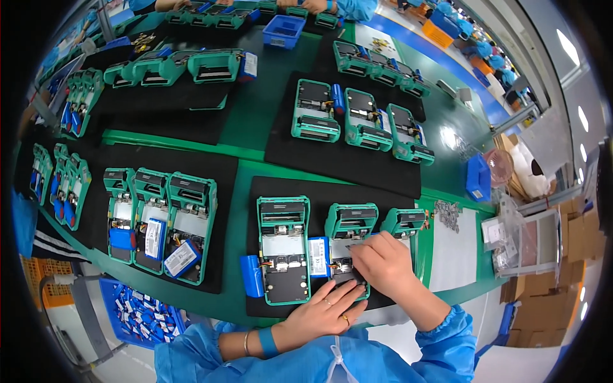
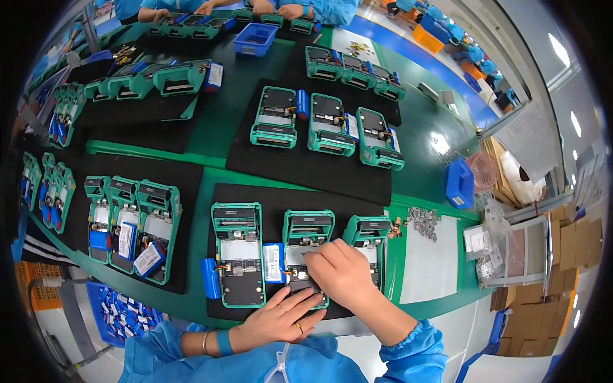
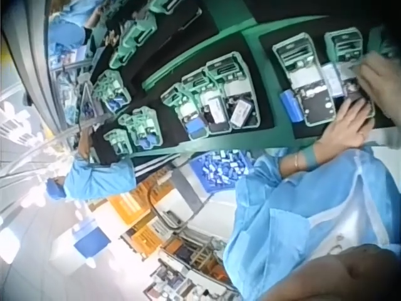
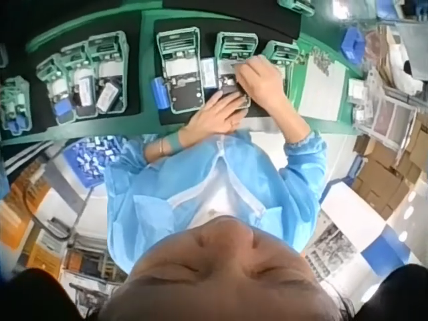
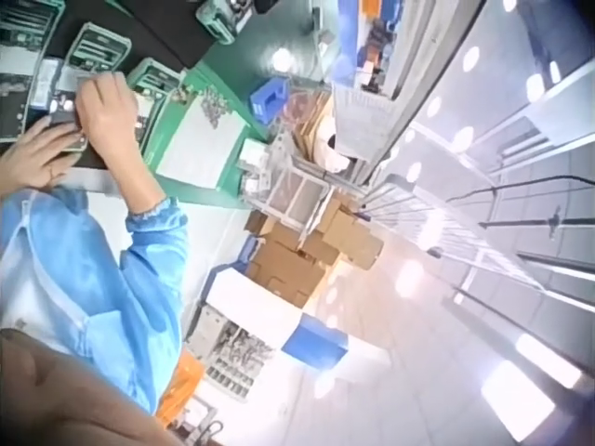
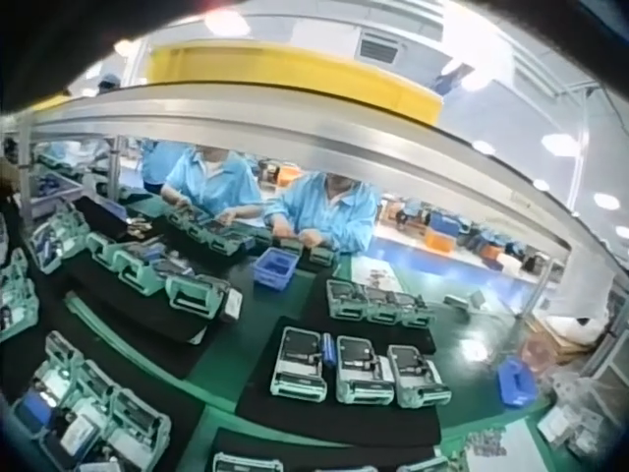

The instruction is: The person assembles small electronic components by hand, inserting circuit boards, batteries, and metal parts into green handheld device housings.

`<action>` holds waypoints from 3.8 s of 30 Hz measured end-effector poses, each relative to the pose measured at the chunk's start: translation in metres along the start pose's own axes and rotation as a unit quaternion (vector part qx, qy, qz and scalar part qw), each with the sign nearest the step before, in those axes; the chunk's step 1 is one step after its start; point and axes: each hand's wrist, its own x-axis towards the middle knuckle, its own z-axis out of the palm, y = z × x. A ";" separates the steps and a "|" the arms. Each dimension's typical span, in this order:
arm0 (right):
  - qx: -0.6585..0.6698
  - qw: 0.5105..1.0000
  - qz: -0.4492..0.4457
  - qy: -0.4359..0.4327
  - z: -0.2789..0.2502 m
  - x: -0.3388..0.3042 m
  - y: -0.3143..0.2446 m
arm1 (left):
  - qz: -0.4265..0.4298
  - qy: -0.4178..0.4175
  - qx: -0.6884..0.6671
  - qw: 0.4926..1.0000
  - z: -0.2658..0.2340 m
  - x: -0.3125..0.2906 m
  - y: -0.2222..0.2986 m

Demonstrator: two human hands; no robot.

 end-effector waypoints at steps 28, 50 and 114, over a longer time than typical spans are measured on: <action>-0.043 0.998 0.020 -0.037 0.015 0.009 -0.005 | 0.000 0.018 -0.014 1.000 0.007 -0.005 0.001; 0.015 0.890 0.424 0.166 -0.019 -0.112 0.107 | 0.013 -0.058 0.032 0.998 0.000 -0.005 -0.004; 0.037 0.997 -0.061 -0.018 0.061 0.079 -0.066 | -0.069 0.105 -0.111 0.986 -0.034 -0.048 -0.028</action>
